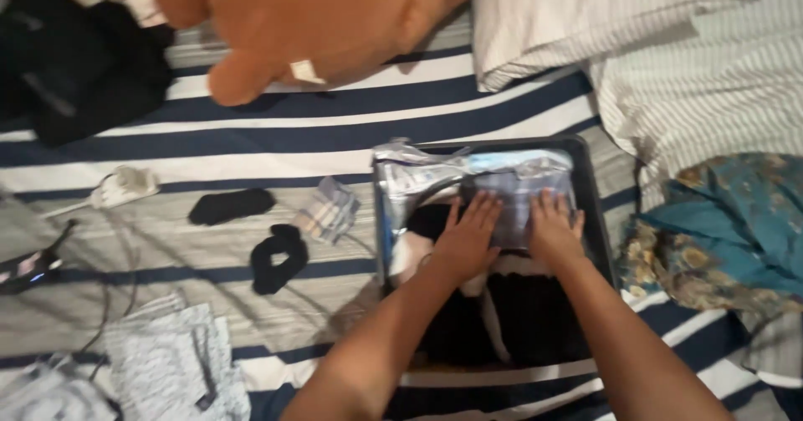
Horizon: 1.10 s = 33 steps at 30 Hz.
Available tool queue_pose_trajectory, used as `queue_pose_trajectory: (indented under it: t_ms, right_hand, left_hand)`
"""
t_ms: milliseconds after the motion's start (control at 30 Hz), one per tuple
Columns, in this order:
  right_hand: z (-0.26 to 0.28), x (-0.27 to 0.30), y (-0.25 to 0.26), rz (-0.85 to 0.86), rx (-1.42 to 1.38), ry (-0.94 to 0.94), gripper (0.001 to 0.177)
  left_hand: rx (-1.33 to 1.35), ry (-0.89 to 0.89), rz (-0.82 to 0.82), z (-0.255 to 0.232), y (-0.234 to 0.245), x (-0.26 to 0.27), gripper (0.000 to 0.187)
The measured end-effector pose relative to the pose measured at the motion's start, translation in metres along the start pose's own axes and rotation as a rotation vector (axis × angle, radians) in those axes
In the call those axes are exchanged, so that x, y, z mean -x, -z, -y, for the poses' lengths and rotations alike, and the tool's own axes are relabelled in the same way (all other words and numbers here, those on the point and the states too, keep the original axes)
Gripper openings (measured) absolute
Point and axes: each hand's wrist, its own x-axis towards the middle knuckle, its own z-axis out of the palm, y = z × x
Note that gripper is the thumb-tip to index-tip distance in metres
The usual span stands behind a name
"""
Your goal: The recorder is folding clothes and packing them into a small suitcase or bag on a bed.
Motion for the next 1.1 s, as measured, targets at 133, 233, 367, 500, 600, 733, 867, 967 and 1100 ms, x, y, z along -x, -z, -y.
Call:
queue_pose_trajectory:
  t_ms: [133, 233, 367, 500, 600, 733, 867, 967, 1100]
  right_hand:
    - [0.075, 0.018, 0.041, -0.278, -0.135, 0.031, 0.065]
    - [0.165, 0.038, 0.075, -0.526, -0.404, 0.264, 0.056]
    - [0.275, 0.071, 0.089, -0.524, -0.619, 0.593, 0.052]
    - [0.352, 0.09, 0.072, -0.521, -0.563, 0.762, 0.053]
    - [0.395, 0.101, 0.058, -0.378, -0.517, 0.76, 0.053]
    - [0.437, 0.124, 0.045, -0.13, -0.501, 0.725, 0.052]
    - [0.459, 0.137, 0.041, -0.081, -0.452, 0.748, 0.055]
    - [0.472, 0.136, 0.049, -0.041, -0.455, 0.77, 0.059]
    - [0.482, 0.138, 0.078, 0.048, -0.529, 0.831, 0.088]
  left_hand:
    - [0.195, -0.156, -0.369, 0.037, 0.06, 0.08, 0.079]
    - [0.31, -0.097, -0.645, 0.093, 0.086, 0.164, 0.066]
    - [0.304, 0.374, -0.913, 0.198, 0.085, 0.297, 0.053]
    - [0.201, 0.851, -0.937, 0.323, 0.01, 0.431, 0.077]
    - [0.252, 1.114, -0.806, 0.373, -0.032, 0.487, 0.091]
    - [0.482, 1.382, -0.506, 0.363, -0.048, 0.504, 0.095]
    - [0.772, 1.599, -0.08, 0.351, -0.022, 0.501, 0.099]
    - [0.881, 1.187, -0.126, 0.348, -0.01, 0.489, 0.069]
    - [0.782, 0.64, -0.184, 0.337, 0.039, 0.449, 0.088]
